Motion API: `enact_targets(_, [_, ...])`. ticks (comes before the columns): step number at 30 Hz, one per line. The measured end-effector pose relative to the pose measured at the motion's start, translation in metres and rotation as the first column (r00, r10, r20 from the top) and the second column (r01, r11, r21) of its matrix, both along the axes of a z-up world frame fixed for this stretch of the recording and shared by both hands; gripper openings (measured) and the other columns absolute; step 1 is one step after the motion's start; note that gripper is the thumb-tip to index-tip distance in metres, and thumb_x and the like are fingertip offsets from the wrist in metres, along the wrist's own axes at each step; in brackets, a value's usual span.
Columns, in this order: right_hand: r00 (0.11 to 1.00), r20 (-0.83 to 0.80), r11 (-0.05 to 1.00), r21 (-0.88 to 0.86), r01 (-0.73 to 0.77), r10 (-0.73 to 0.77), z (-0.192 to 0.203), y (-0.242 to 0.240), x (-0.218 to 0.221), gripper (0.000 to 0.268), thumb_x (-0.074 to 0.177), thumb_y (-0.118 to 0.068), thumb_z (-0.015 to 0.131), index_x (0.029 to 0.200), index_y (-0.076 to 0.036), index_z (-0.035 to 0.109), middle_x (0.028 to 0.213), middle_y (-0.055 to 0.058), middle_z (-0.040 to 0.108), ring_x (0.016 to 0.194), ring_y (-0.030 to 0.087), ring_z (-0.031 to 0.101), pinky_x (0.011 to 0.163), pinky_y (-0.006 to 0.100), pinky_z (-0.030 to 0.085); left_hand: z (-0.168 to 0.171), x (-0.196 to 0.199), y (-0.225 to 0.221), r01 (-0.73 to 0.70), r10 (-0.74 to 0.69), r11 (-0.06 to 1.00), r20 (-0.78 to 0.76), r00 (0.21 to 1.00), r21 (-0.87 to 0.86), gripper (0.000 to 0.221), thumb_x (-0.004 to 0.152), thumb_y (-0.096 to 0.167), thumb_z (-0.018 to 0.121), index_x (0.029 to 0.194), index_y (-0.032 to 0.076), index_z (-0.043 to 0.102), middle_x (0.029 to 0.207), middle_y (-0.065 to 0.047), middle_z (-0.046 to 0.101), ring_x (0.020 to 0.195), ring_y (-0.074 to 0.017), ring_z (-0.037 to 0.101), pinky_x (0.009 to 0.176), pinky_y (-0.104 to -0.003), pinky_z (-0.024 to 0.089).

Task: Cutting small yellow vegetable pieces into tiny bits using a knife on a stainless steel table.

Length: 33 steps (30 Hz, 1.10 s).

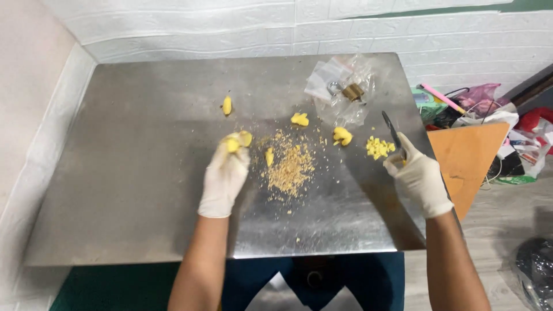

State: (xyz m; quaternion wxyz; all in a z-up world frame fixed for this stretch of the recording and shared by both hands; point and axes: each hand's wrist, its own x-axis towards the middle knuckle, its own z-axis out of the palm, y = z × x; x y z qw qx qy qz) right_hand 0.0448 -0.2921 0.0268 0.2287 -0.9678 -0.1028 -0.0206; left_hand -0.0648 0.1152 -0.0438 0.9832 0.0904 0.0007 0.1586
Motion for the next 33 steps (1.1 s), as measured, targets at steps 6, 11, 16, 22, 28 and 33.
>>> enact_targets(6, [0.972,-0.208,0.994,-0.036,0.099,-0.105,-0.040,-0.001,0.084,0.079,0.089,-0.029,0.080,0.162,-0.024,0.051,0.108,0.021,0.080,0.105,0.040,0.075,0.097,0.051,0.057,0.001,0.072,-0.060,0.079,-0.075,0.967,-0.027,0.997,0.244,0.040,0.103,0.019,0.068,0.138,0.001,0.062,0.135,-0.012,0.066,0.124,-0.0171,0.064,0.101,-0.023,0.055])
enact_targets(11, [0.993,-0.112,0.998,-0.059,0.029,-0.036,-0.064,-0.009,0.092,0.074,0.090,-0.027,0.081,0.158,-0.014,0.055,0.101,0.018,0.081,0.103,0.037,0.076,0.095,0.050,0.059,0.000,0.081,-0.066,0.161,-0.141,0.936,-0.087,0.986,0.313,0.048,0.106,0.021,0.064,0.149,0.001,0.055,0.133,-0.012,0.066,0.114,-0.0124,0.064,0.103,-0.024,0.055])
enact_targets(16, [0.996,-0.088,0.992,-0.125,0.021,-0.032,-0.045,-0.011,0.086,0.071,0.095,-0.030,0.078,0.159,-0.014,0.055,0.102,0.024,0.081,0.100,0.040,0.076,0.090,0.050,0.061,0.014,0.079,-0.065,0.260,-0.216,0.911,-0.167,0.962,0.320,0.048,0.106,0.018,0.062,0.151,0.005,0.055,0.126,-0.013,0.066,0.106,-0.0147,0.065,0.098,-0.027,0.056])
enact_targets(22, [0.994,-0.107,0.985,-0.172,-0.011,-0.008,0.047,0.038,0.055,0.065,0.110,-0.041,0.052,0.169,-0.016,0.040,0.098,0.023,0.082,0.097,0.039,0.079,0.097,0.047,0.058,0.019,0.081,-0.070,0.260,-0.195,0.906,-0.215,0.957,0.333,0.040,0.104,0.012,0.065,0.144,0.006,0.063,0.126,-0.016,0.070,0.107,-0.0171,0.069,0.098,-0.031,0.057])
enact_targets(28, [0.965,-0.047,0.912,0.341,-0.226,0.257,0.042,0.109,0.032,0.077,0.096,-0.025,0.048,0.170,-0.021,0.026,0.155,0.016,0.054,0.123,0.048,0.060,0.106,0.057,0.048,0.026,0.076,-0.072,0.245,-0.202,0.917,-0.162,0.966,0.315,0.040,0.105,0.017,0.064,0.141,0.000,0.063,0.124,-0.021,0.074,0.103,-0.0203,0.074,0.096,-0.035,0.062])
enact_targets(33, [0.934,-0.077,0.826,0.496,-0.268,0.350,-0.003,0.126,0.022,0.070,0.104,-0.022,0.038,0.172,-0.015,0.018,0.168,0.022,0.034,0.134,0.049,0.051,0.117,0.055,0.040,0.032,0.072,-0.071,0.285,-0.251,0.894,-0.139,0.958,0.347,0.044,0.107,0.020,0.062,0.147,0.002,0.060,0.127,-0.019,0.071,0.102,-0.0106,0.069,0.099,-0.029,0.057])
